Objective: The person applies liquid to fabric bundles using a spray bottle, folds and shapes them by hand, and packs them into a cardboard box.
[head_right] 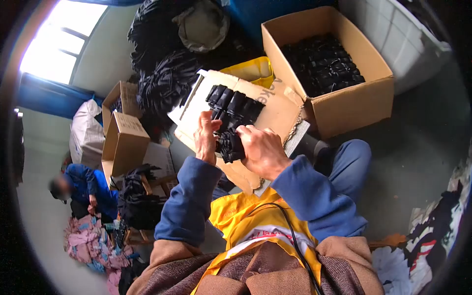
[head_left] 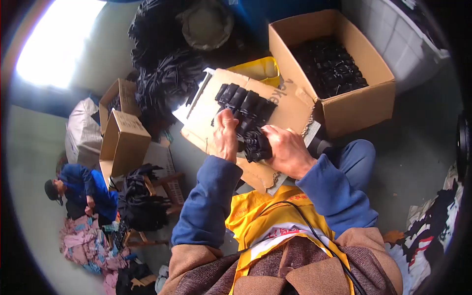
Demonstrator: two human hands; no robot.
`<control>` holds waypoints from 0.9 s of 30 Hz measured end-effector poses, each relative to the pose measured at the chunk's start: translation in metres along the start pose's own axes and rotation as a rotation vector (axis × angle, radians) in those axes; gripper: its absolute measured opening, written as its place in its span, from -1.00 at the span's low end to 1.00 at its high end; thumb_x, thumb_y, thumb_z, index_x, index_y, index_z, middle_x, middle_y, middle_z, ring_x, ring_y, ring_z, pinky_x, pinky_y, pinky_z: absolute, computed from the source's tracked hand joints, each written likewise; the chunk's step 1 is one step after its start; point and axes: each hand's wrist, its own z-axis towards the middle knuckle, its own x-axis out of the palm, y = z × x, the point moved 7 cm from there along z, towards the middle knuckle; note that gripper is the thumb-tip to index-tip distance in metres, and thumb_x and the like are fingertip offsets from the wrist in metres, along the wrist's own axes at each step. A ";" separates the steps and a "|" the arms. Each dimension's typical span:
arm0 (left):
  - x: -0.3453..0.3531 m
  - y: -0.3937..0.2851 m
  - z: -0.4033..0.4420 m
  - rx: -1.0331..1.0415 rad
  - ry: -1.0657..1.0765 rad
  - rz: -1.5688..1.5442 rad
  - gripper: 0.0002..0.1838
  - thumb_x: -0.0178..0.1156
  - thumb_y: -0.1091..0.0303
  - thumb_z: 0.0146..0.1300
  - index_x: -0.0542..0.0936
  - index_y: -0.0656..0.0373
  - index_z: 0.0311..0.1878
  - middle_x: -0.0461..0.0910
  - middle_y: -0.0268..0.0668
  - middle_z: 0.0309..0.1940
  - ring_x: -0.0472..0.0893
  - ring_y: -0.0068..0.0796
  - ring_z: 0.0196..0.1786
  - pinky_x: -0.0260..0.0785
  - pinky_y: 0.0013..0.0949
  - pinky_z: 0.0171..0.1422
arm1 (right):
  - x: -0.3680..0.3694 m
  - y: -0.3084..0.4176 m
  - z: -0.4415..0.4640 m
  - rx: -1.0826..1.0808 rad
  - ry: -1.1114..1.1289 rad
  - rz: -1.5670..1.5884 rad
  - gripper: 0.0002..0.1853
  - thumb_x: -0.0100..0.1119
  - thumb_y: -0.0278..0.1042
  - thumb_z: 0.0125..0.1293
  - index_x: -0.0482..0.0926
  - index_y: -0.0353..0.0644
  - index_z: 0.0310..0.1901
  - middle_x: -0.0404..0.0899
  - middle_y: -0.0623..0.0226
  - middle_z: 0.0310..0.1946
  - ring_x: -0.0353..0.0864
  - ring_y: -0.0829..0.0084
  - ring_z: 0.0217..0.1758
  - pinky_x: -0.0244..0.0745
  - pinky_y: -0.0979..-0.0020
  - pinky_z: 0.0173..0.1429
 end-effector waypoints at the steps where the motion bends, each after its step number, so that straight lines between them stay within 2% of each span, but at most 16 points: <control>1: -0.003 0.012 0.003 -0.045 -0.012 -0.107 -0.16 -0.15 -0.46 0.24 0.43 0.19 0.18 0.62 -0.14 -0.11 0.55 -0.31 -0.01 0.29 -0.23 -0.02 | -0.004 0.001 -0.006 0.000 -0.015 -0.011 -0.57 0.35 -0.44 -0.08 0.48 -0.28 -0.12 0.58 0.08 -0.25 0.60 0.00 -0.15 0.52 0.14 -0.10; 3: -0.013 0.004 -0.005 -0.117 -0.051 -0.415 -0.15 -0.10 -0.47 0.22 0.48 0.23 0.11 0.63 -0.19 -0.17 0.54 -0.41 -0.04 0.27 -0.24 0.03 | -0.012 -0.002 -0.020 0.009 -0.117 0.197 -0.53 0.41 -0.48 -0.16 0.51 -0.27 -0.12 0.59 0.12 -0.25 0.62 0.07 -0.16 0.53 0.24 -0.08; 6: -0.031 -0.031 -0.023 0.096 -0.147 -0.373 -0.29 0.06 -0.34 0.24 0.51 0.22 0.03 0.63 -0.23 -0.19 0.55 -0.43 -0.05 0.26 -0.23 0.07 | -0.004 -0.013 -0.032 0.038 -0.128 0.280 -0.50 0.44 -0.50 -0.20 0.54 -0.23 -0.10 0.59 0.15 -0.26 0.63 0.14 -0.18 0.53 0.31 -0.06; 9: -0.021 -0.074 -0.061 0.263 -0.036 -0.267 -0.56 0.07 -0.02 0.39 0.56 0.21 -0.01 0.61 -0.28 -0.22 0.51 -0.54 -0.07 0.28 -0.41 0.06 | 0.000 0.000 -0.032 0.052 -0.119 0.323 -0.53 0.41 -0.53 -0.17 0.54 -0.23 -0.11 0.60 0.16 -0.24 0.63 0.16 -0.17 0.53 0.32 -0.04; 10: -0.013 -0.080 -0.071 0.302 0.056 -0.248 -0.70 0.05 0.18 0.42 0.58 0.22 -0.04 0.59 -0.28 -0.17 0.47 -0.56 -0.02 0.29 -0.47 0.09 | 0.000 0.009 -0.030 0.022 -0.138 0.341 -0.57 0.41 -0.50 -0.15 0.52 -0.23 -0.15 0.59 0.10 -0.28 0.63 0.09 -0.18 0.54 0.27 -0.07; 11: -0.011 -0.104 -0.085 0.649 0.054 -0.037 -0.75 0.08 0.27 0.36 0.58 0.23 -0.06 0.57 -0.19 -0.09 0.50 -0.38 0.06 0.31 -0.36 0.17 | 0.001 0.016 -0.028 -0.007 -0.157 0.361 -0.61 0.41 -0.47 -0.12 0.51 -0.23 -0.19 0.59 0.05 -0.33 0.62 0.02 -0.19 0.54 0.22 -0.10; 12: -0.002 -0.124 -0.101 0.962 0.127 0.187 -0.73 0.10 0.28 0.31 0.55 0.24 -0.02 0.53 -0.09 0.01 0.49 -0.13 0.13 0.31 -0.25 0.22 | 0.002 0.022 -0.030 -0.053 -0.196 0.374 -0.65 0.42 -0.47 -0.09 0.52 -0.21 -0.22 0.59 0.07 -0.31 0.63 0.08 -0.19 0.53 0.23 -0.11; 13: 0.010 -0.127 -0.116 1.033 0.282 0.382 -0.61 0.12 0.21 0.23 0.52 0.21 0.06 0.50 -0.02 0.05 0.43 0.04 0.21 0.26 -0.15 0.29 | 0.009 0.029 -0.032 -0.265 -0.113 0.584 -0.65 0.41 -0.50 -0.08 0.53 -0.22 -0.20 0.58 0.10 -0.31 0.63 0.14 -0.19 0.52 0.28 -0.12; 14: 0.010 -0.125 -0.120 0.993 0.343 0.449 -0.54 0.11 0.12 0.23 0.51 0.21 0.11 0.49 -0.01 0.07 0.39 0.03 0.25 0.22 -0.12 0.32 | 0.024 0.010 -0.030 0.168 -0.102 1.030 -0.64 0.41 -0.54 -0.07 0.54 -0.22 -0.18 0.58 0.14 -0.31 0.63 0.20 -0.19 0.51 0.31 -0.12; 16: 0.008 -0.113 -0.120 0.924 0.421 0.499 -0.33 0.07 -0.15 0.21 0.46 0.19 0.20 0.47 0.02 0.10 0.30 -0.05 0.35 0.13 -0.06 0.38 | 0.024 0.015 -0.039 0.250 -0.070 0.993 -0.61 0.40 -0.58 -0.07 0.55 -0.24 -0.13 0.58 0.22 -0.31 0.62 0.30 -0.19 0.50 0.37 -0.10; 17: 0.003 -0.104 -0.113 0.922 0.412 0.491 -0.33 0.07 -0.15 0.21 0.46 0.19 0.20 0.47 0.02 0.10 0.30 -0.05 0.35 0.13 -0.06 0.38 | 0.008 0.036 -0.043 -0.116 -0.048 0.536 -0.60 0.39 -0.60 -0.06 0.56 -0.25 -0.11 0.59 0.25 -0.30 0.62 0.35 -0.18 0.50 0.40 -0.08; 19: -0.026 -0.088 -0.086 0.790 0.288 0.120 -0.36 0.00 -0.20 0.28 0.49 0.13 0.19 0.51 -0.11 0.10 0.40 -0.02 0.27 0.21 -0.12 0.30 | -0.002 0.038 -0.046 -0.020 0.007 0.607 -0.59 0.34 -0.57 -0.04 0.56 -0.25 -0.07 0.61 0.25 -0.26 0.62 0.45 -0.18 0.51 0.44 -0.06; 22: -0.076 -0.102 -0.080 0.695 0.061 -0.166 -0.30 -0.15 -0.26 0.35 0.50 0.21 0.16 0.55 -0.15 0.05 0.48 -0.30 0.15 0.26 -0.24 0.27 | -0.004 0.014 -0.042 0.068 -0.048 0.523 -0.61 0.33 -0.62 -0.08 0.58 -0.23 -0.12 0.62 0.22 -0.27 0.65 0.38 -0.22 0.52 0.44 -0.05; 24: -0.077 -0.100 -0.062 0.622 0.032 -0.260 -0.37 -0.14 -0.18 0.41 0.53 0.24 0.11 0.61 -0.18 -0.05 0.53 -0.35 0.08 0.27 -0.32 0.24 | -0.008 0.013 -0.032 0.014 -0.067 0.077 -0.59 0.35 -0.57 -0.08 0.58 -0.23 -0.10 0.63 0.16 -0.24 0.67 0.28 -0.21 0.54 0.38 -0.07; 26: -0.070 -0.089 -0.038 0.545 -0.070 -0.184 -0.44 -0.14 -0.07 0.46 0.55 0.27 0.07 0.63 -0.17 -0.08 0.55 -0.34 0.05 0.24 -0.35 0.27 | -0.002 0.012 -0.024 0.015 -0.077 0.053 -0.60 0.37 -0.55 -0.09 0.58 -0.23 -0.11 0.63 0.13 -0.25 0.67 0.21 -0.21 0.54 0.35 -0.09; 27: -0.059 -0.063 -0.018 0.340 -0.101 -0.213 -0.53 -0.09 0.01 0.46 0.56 0.23 0.05 0.64 -0.23 -0.15 0.54 -0.36 0.02 0.26 -0.36 0.25 | 0.003 0.012 -0.022 0.024 -0.098 0.031 -0.60 0.38 -0.52 -0.09 0.58 -0.23 -0.12 0.63 0.11 -0.26 0.66 0.15 -0.21 0.55 0.31 -0.10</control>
